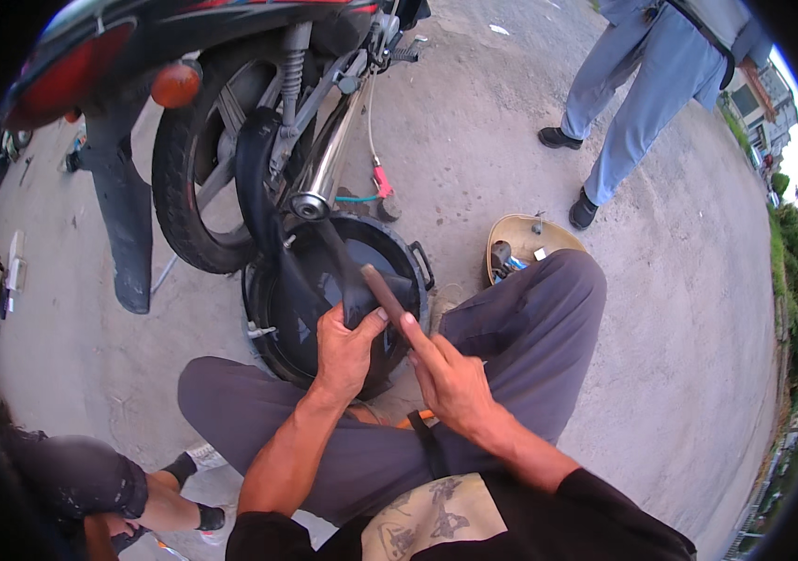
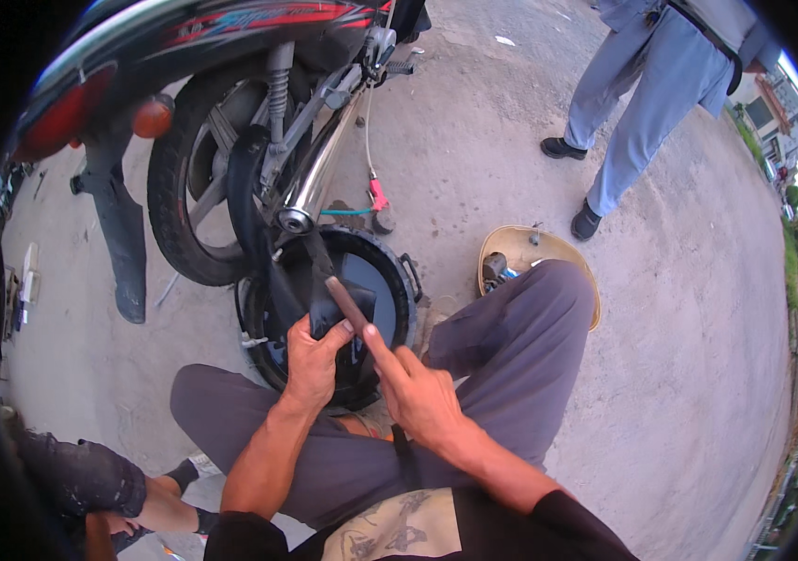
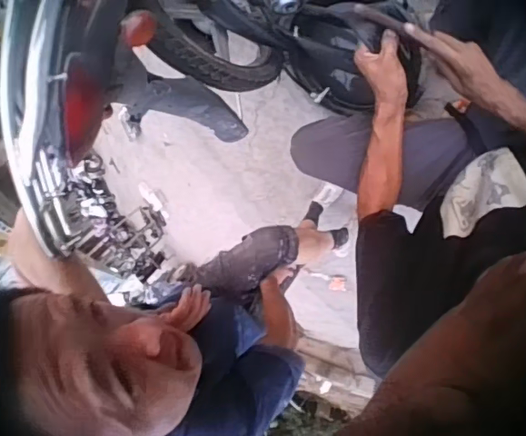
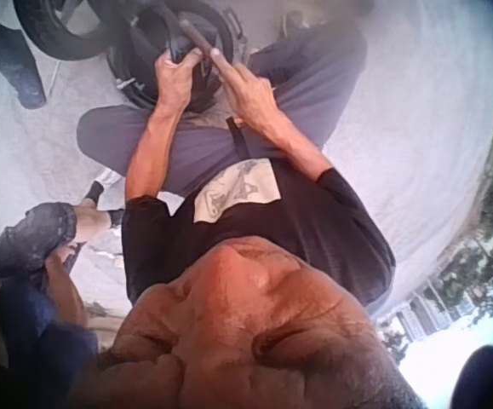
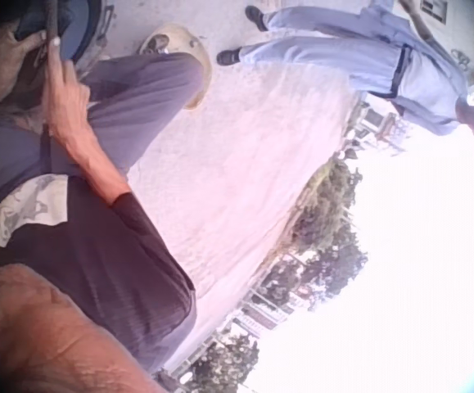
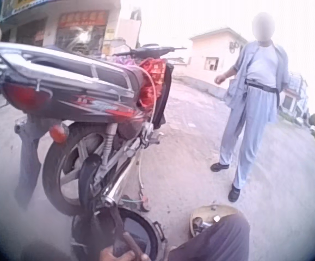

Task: The person rubs a motorcycle tire tube with a rasp to roughen the surface near a puncture after checking it for leaks in a basin of water.

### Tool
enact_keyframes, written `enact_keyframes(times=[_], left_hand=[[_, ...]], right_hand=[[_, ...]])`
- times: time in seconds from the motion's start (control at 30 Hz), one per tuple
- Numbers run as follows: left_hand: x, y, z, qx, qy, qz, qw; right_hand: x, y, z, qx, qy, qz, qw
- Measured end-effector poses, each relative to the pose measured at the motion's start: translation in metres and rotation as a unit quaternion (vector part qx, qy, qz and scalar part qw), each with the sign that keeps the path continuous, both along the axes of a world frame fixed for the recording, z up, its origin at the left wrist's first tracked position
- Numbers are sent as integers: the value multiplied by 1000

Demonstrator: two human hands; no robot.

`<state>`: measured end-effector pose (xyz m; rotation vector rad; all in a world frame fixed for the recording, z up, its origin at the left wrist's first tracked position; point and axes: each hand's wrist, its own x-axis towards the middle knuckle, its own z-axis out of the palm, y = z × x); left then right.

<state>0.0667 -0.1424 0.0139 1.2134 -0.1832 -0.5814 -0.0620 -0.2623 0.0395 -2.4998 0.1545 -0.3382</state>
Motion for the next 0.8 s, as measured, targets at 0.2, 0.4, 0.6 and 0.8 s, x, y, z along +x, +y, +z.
enact_keyframes(times=[0.2, 0.4, 0.6, 0.8], left_hand=[[0, 2, -9, -12, -1, -15, 1000], [-2, -1, -4, 6, 14, -12, 1000], [-3, 0, -4, 1, 12, -19, 1000], [-1, -2, 4, -58, 53, 0, 997]], right_hand=[[36, -2, 10, -23, -17, 6, 1000], [-8, 6, -2, 13, 6, -20, 1000], [47, -20, 10, 112, -77, -34, 990], [3, -18, 21, 172, -53, -55, 982]])
